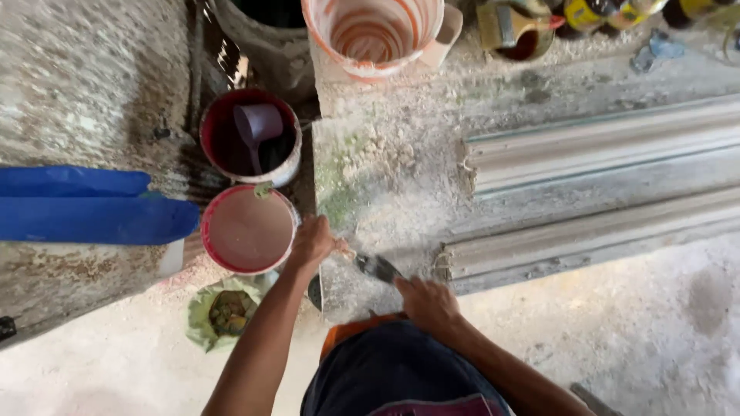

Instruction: The person uses a scraper tool to clean debris from a concrete workbench surface. They then use a cloth to wipe dust off several long, white, ribbed panels resting on the bench.

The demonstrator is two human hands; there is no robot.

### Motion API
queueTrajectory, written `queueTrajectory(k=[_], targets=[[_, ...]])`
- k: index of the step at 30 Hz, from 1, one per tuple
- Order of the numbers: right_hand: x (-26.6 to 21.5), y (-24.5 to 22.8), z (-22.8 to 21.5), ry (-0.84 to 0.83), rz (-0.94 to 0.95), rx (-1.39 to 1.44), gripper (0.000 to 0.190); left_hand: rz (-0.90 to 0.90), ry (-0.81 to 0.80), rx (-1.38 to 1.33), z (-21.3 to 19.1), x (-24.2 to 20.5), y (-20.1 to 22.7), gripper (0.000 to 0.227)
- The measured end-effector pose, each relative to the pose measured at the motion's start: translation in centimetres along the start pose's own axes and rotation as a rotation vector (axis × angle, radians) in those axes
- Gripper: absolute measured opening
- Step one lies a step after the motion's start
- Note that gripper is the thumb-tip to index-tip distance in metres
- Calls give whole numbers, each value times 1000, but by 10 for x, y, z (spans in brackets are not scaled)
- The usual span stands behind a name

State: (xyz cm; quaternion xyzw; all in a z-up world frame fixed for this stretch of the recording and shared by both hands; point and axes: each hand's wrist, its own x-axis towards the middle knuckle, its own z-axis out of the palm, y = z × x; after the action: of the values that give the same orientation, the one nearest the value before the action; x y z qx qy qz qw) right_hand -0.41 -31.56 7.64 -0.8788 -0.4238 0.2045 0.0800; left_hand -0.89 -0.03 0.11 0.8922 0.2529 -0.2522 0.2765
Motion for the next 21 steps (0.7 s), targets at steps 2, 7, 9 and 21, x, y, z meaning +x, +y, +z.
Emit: queueTrajectory(k=[2,7,9,21], targets=[[9,-26,-26,-16,19,22,39,2,-7,-8,8,-11,2,76],[-3,-18,-20,-84,132,60,42,1,-1,-26,-7,-13,4,79],[-3,-25,-27,-125,218,112,38,27,24,-27,4,-8,-3,80],[-1,-49,-14,50,315,164,37,-74,-37,-156,-9,-63,0,76]])
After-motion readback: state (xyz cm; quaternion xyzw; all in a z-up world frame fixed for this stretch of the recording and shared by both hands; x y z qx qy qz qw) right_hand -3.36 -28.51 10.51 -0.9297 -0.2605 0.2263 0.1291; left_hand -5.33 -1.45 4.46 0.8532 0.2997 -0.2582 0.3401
